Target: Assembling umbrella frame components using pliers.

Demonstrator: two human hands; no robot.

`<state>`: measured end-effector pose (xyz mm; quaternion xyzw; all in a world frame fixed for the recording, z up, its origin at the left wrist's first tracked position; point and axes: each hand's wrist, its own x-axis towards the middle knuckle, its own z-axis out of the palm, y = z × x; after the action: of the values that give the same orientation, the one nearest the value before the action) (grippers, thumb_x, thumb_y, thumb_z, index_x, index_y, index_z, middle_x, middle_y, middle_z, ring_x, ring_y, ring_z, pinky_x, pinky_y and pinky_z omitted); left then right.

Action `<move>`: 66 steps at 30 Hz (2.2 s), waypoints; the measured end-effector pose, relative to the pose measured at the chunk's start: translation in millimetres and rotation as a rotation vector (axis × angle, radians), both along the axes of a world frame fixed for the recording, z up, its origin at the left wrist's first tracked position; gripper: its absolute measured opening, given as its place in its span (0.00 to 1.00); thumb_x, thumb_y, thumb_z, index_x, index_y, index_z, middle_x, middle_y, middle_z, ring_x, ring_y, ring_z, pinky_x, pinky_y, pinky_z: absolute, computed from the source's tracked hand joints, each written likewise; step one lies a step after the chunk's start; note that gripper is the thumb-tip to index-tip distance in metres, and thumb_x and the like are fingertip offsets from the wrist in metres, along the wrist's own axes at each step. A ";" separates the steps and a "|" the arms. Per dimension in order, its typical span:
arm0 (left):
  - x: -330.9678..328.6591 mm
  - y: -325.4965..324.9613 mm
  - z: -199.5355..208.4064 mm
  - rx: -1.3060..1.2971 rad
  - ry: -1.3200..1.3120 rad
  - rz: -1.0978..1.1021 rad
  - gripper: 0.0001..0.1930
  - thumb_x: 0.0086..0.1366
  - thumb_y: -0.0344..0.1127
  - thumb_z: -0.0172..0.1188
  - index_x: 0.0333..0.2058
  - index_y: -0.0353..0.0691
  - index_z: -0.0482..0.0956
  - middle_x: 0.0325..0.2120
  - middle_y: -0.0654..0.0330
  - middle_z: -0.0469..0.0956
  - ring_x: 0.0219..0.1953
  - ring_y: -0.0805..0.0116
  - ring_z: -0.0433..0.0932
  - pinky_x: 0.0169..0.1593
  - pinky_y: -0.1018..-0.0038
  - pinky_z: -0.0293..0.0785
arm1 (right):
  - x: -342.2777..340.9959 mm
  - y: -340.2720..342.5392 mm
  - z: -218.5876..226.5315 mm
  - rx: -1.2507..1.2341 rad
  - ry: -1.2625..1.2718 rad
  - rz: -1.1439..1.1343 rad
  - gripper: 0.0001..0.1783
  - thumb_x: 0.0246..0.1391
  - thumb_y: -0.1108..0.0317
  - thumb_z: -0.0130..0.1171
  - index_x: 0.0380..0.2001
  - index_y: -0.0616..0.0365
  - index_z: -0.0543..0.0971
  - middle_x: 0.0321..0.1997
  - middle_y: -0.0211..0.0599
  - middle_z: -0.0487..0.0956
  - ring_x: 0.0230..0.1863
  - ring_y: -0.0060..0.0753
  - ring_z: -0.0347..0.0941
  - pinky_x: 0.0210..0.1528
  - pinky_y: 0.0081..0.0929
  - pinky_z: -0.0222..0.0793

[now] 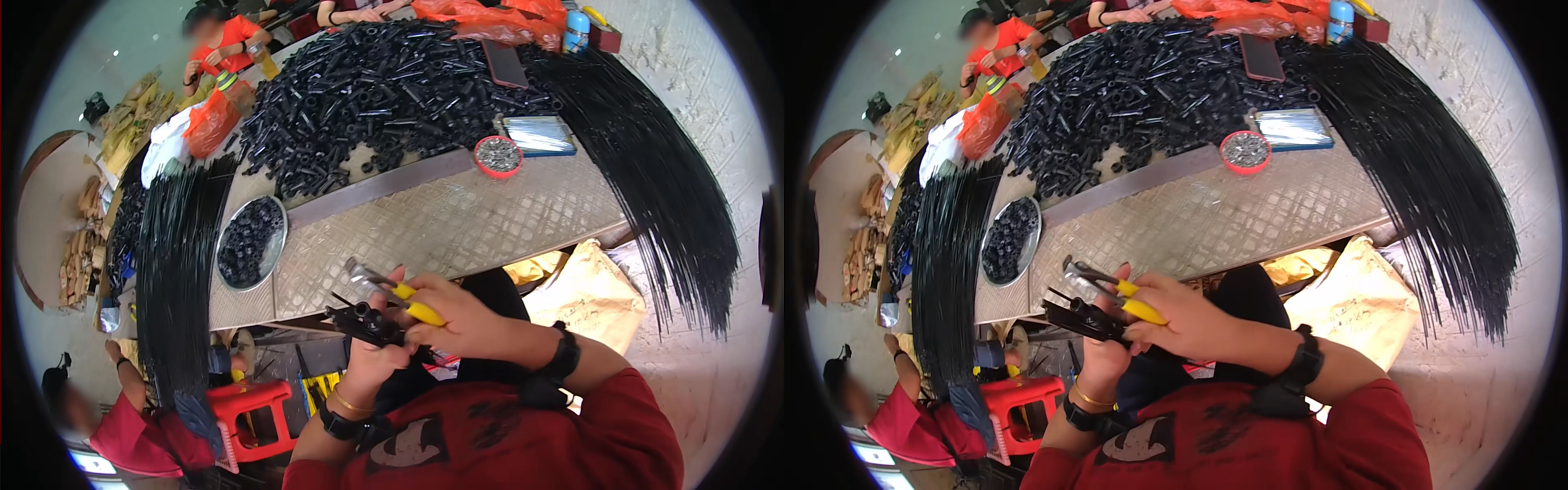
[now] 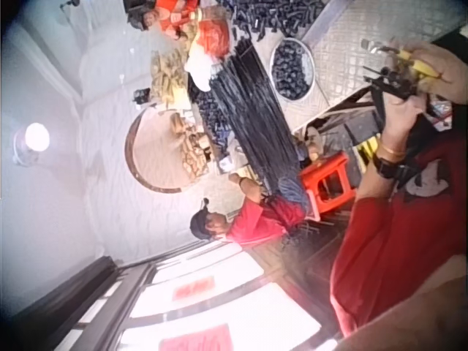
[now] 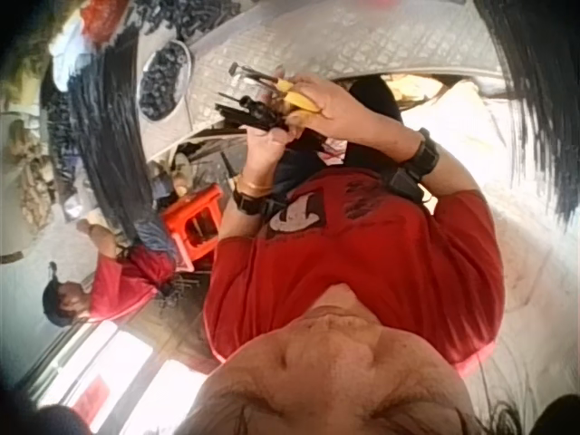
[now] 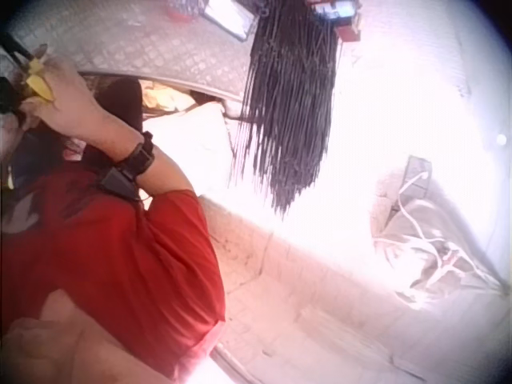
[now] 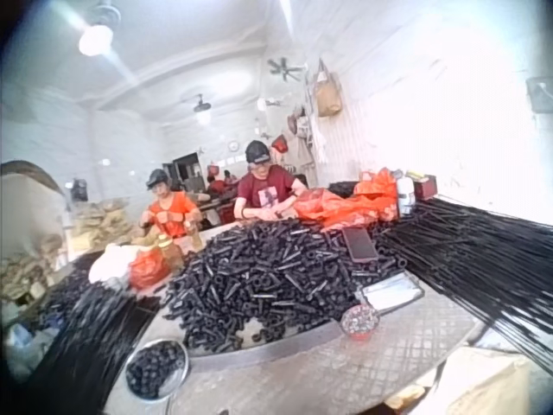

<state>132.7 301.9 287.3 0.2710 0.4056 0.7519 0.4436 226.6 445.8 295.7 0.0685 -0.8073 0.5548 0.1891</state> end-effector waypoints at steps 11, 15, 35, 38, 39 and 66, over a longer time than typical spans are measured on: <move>-16.5 -26.2 -12.0 -0.081 0.224 0.110 0.29 0.40 0.28 0.76 0.42 0.37 0.71 0.34 0.64 0.71 0.31 0.81 0.69 0.34 0.83 0.65 | 39.9 41.5 33.7 0.737 -0.083 0.032 0.08 0.42 0.68 0.60 0.28 0.56 0.75 0.32 0.37 0.69 0.35 0.40 0.70 0.34 0.34 0.67; -16.3 -27.4 -17.2 -0.075 0.238 0.109 0.28 0.39 0.28 0.76 0.39 0.37 0.71 0.34 0.63 0.71 0.35 0.78 0.70 0.40 0.81 0.67 | 40.3 33.9 33.0 0.788 -0.134 0.054 0.08 0.42 0.69 0.60 0.29 0.56 0.76 0.33 0.36 0.70 0.33 0.39 0.70 0.34 0.33 0.67; -13.9 -29.6 -14.7 -0.128 0.347 0.198 0.26 0.42 0.28 0.74 0.39 0.37 0.69 0.35 0.61 0.72 0.37 0.75 0.71 0.43 0.78 0.69 | 32.7 26.7 27.1 0.808 -0.110 0.030 0.19 0.50 0.66 0.51 0.46 0.61 0.74 0.59 0.53 0.64 0.58 0.48 0.62 0.56 0.43 0.55; -12.9 -29.0 -14.1 -0.122 0.330 0.202 0.26 0.42 0.28 0.74 0.39 0.37 0.69 0.35 0.61 0.71 0.37 0.75 0.71 0.43 0.78 0.69 | 32.7 26.3 26.6 0.828 -0.108 0.019 0.19 0.51 0.66 0.50 0.45 0.61 0.74 0.57 0.51 0.66 0.55 0.46 0.64 0.55 0.42 0.57; -13.0 -28.7 -14.1 -0.122 0.329 0.201 0.26 0.42 0.28 0.74 0.39 0.37 0.69 0.35 0.61 0.71 0.37 0.75 0.71 0.43 0.78 0.69 | 32.0 26.0 26.0 0.832 -0.113 0.021 0.18 0.51 0.65 0.50 0.45 0.60 0.75 0.55 0.49 0.67 0.53 0.45 0.65 0.53 0.40 0.58; -24.8 -31.6 -7.0 -0.138 0.227 0.148 0.24 0.43 0.27 0.73 0.38 0.38 0.70 0.34 0.61 0.73 0.36 0.75 0.72 0.41 0.79 0.68 | 18.3 24.4 33.6 0.856 -0.118 0.044 0.19 0.47 0.66 0.54 0.44 0.60 0.76 0.60 0.46 0.64 0.52 0.43 0.66 0.52 0.44 0.56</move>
<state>108.0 270.4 280.2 0.2924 0.5228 0.7173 0.3558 244.9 470.2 329.3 0.1260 -0.9724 0.1769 0.0851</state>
